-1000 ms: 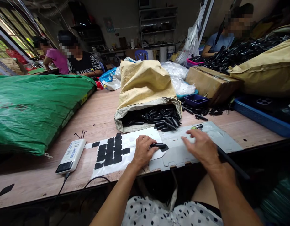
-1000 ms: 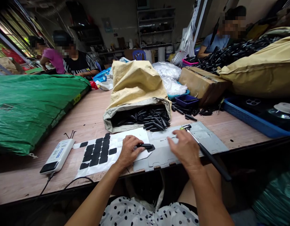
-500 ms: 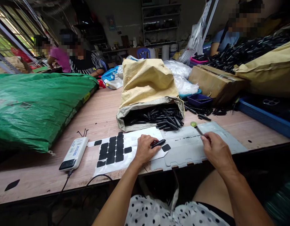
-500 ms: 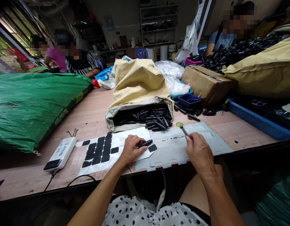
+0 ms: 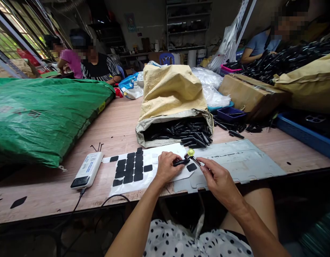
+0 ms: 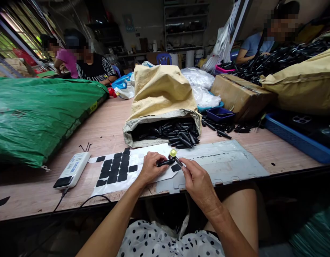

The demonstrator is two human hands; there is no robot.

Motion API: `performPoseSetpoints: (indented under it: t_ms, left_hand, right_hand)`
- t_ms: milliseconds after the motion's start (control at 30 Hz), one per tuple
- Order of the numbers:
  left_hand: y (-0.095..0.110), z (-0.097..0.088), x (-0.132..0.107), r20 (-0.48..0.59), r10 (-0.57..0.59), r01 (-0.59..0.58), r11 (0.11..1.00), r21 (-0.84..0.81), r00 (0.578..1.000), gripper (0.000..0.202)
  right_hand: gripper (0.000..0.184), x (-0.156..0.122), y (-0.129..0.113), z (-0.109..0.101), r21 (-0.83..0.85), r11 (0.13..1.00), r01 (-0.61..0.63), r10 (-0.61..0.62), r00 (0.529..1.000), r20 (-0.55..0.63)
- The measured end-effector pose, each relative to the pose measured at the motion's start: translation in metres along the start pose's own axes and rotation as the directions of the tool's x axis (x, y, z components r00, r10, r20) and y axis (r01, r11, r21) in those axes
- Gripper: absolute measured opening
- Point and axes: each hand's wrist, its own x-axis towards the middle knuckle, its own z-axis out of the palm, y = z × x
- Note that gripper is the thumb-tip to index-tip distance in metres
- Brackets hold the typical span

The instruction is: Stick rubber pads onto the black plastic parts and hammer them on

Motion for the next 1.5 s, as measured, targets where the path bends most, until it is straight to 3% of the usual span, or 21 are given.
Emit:
performPoseSetpoints:
  t_ms: [600, 733, 933, 1100, 1200, 1300, 1400, 1500]
  left_hand:
    - [0.002, -0.005, 0.001, 0.042, -0.029, 0.029, 1.000, -0.004, 0.999, 0.016]
    - [0.002, -0.004, 0.002, 0.039, -0.023, 0.024, 1.000, -0.002, 0.999, 0.010]
    - [-0.002, -0.001, 0.001, 0.027, -0.019, 0.019, 1.000, -0.013, 0.999, 0.020]
    - [-0.001, 0.000, 0.000, -0.004, -0.012, 0.012, 1.000, -0.012, 1.000, 0.018]
    - [-0.001, 0.001, -0.001, -0.008, -0.002, 0.002, 1.000, 0.007, 1.000, 0.017]
    - [0.000, 0.000, -0.001, 0.006, -0.004, 0.004, 1.000, 0.018, 1.000, 0.018]
    - [0.001, -0.003, -0.002, 0.026, 0.007, -0.007, 1.000, -0.004, 1.000, 0.016]
    - [0.002, -0.005, -0.002, 0.036, 0.028, -0.028, 0.999, -0.027, 0.999, 0.013]
  right_hand:
    - [0.043, -0.012, -0.013, 0.011, -0.153, 0.980, 0.130, -0.129, 0.992, 0.014]
    - [0.046, -0.016, -0.009, 0.014, -0.250, 0.961, 0.117, -0.102, 0.992, 0.074]
    - [0.043, -0.013, -0.005, 0.007, -0.197, 0.977, 0.084, -0.098, 0.993, -0.063]
    - [0.043, -0.013, -0.002, 0.004, -0.257, 0.963, 0.081, -0.086, 0.996, -0.006]
    - [0.040, -0.010, 0.011, -0.014, -0.342, 0.940, 0.003, -0.070, 0.981, -0.183]
    - [0.039, -0.004, 0.036, -0.041, -0.487, 0.848, -0.207, 0.016, 0.930, -0.368]
    - [0.040, 0.003, 0.065, -0.063, -0.548, 0.732, -0.404, 0.185, 0.893, -0.411]
    - [0.040, 0.008, 0.084, -0.071, -0.579, 0.688, -0.438, 0.235, 0.889, -0.393]
